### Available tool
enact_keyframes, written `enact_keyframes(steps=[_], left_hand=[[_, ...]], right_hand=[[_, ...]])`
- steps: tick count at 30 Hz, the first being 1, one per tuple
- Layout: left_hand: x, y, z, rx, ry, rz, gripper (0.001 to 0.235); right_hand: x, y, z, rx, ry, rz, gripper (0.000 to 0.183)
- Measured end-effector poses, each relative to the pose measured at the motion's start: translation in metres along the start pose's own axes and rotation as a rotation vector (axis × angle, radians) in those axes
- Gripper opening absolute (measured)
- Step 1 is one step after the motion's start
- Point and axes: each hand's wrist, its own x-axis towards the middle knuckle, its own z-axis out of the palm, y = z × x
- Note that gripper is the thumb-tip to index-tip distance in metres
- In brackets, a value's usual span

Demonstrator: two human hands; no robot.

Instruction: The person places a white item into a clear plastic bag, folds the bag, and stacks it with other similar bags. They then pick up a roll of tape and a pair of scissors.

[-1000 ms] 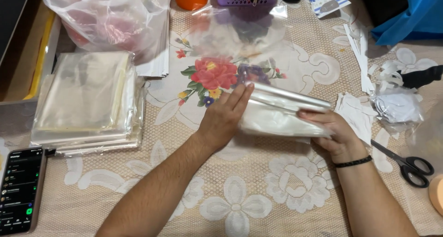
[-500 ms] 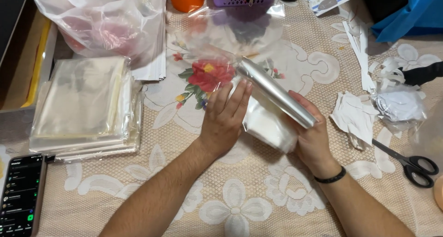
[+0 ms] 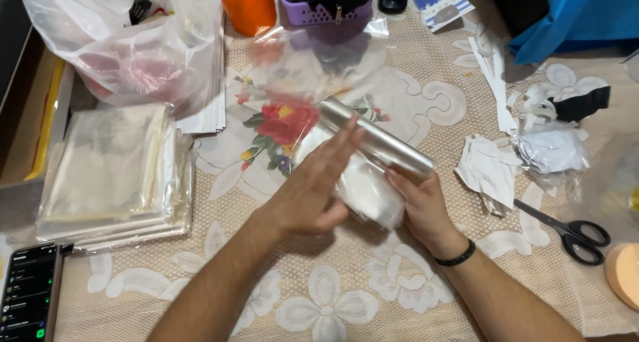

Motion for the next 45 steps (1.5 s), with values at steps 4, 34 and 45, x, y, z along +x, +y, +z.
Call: enact_keyframes(steps=[4,34,45], left_hand=[[0.016,-0.010,-0.025,-0.430,0.064,-0.107,0.089],[0.104,-0.034,-0.063,0.095,-0.652,-0.352,0.042],[0.061,-0.002,-0.020,0.520,-0.011,-0.157,0.113]], right_hand=[[0.005,0.010,-0.011,0.005,-0.006,-0.015,0.037],[0.015,0.015,-0.026,-0.170,-0.295,-0.219,0.039],[0.023,0.025,-0.037,-0.200,-0.247,-0.328,0.045]])
